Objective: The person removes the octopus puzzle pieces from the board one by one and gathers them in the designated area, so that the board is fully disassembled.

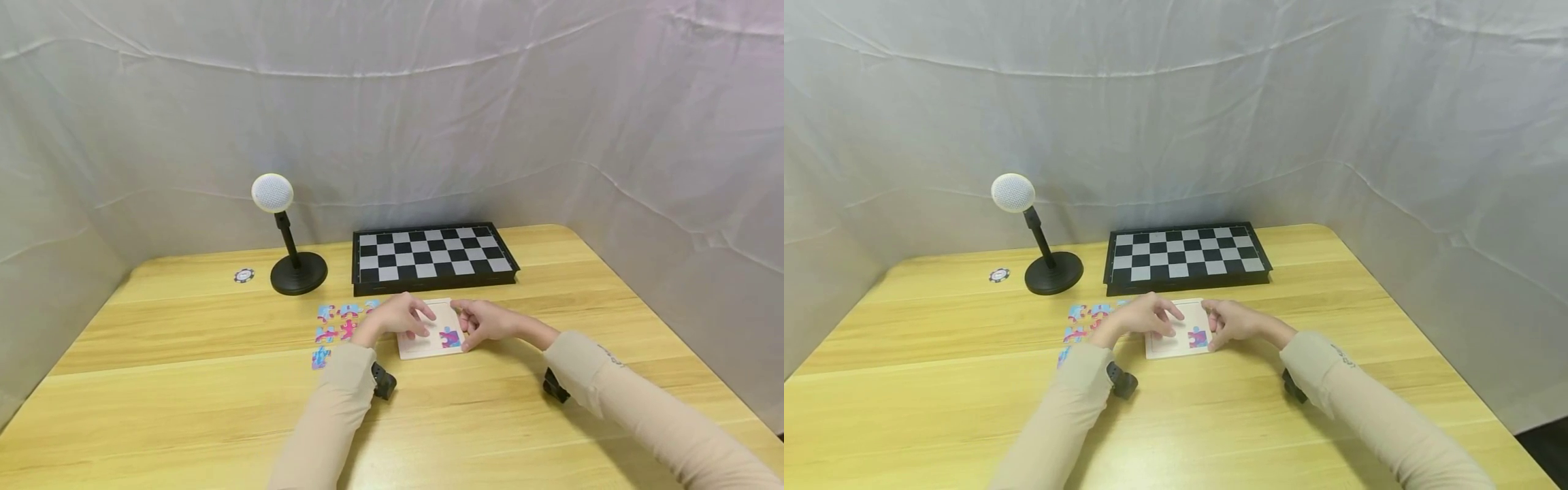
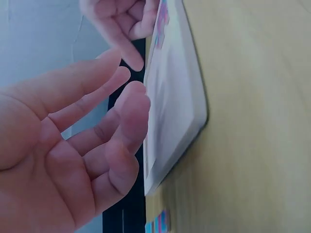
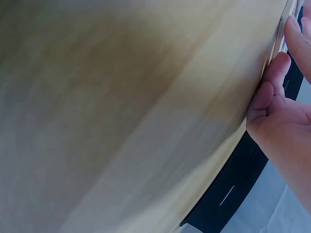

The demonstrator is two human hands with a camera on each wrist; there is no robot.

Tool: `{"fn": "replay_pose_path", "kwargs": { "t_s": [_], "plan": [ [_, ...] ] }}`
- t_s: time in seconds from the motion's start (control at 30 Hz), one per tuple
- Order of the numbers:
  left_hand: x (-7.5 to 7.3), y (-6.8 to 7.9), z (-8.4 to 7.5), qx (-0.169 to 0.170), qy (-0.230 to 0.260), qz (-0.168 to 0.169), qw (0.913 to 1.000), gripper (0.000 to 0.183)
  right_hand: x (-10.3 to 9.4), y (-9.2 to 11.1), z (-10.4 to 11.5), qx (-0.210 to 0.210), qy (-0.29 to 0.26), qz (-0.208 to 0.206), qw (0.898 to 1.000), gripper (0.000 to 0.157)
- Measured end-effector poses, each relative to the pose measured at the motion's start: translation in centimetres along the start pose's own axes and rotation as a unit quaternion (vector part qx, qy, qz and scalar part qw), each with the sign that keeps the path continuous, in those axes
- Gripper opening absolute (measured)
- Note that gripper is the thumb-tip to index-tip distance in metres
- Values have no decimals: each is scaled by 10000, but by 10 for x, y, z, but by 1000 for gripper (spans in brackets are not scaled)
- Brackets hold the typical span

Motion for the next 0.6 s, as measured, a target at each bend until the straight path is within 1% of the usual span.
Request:
{"fn": "replay_pose_path", "kwargs": {
  "t_s": [0.17, 0.27, 0.47, 0.6],
  "plan": [
    [5, -7, -6, 41, -181, 46, 9998, 26, 0, 0, 1, -29, 60, 36, 10000, 84],
    [9, -10, -7, -45, -197, 89, 9998, 28, 0, 0, 1, -47, 56, 39, 10000, 83],
    [15, -13, -5, -319, -212, 147, 9992, 31, 0, 0, 1, -71, 64, 31, 9999, 81],
    [16, -15, -5, -316, -346, 166, 9988, 32, 0, -1, 0, -33, 63, 32, 10000, 81]
  ]
}}
Point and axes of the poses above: each hand's wrist, its own y-axis away from the middle knuckle, its own x-axis out of the palm, z = x × y, the point moved 8 cm from there along -y, towards the middle knuckle, and after that the axes turned 2 degrees about y, right-handed, at the moved point
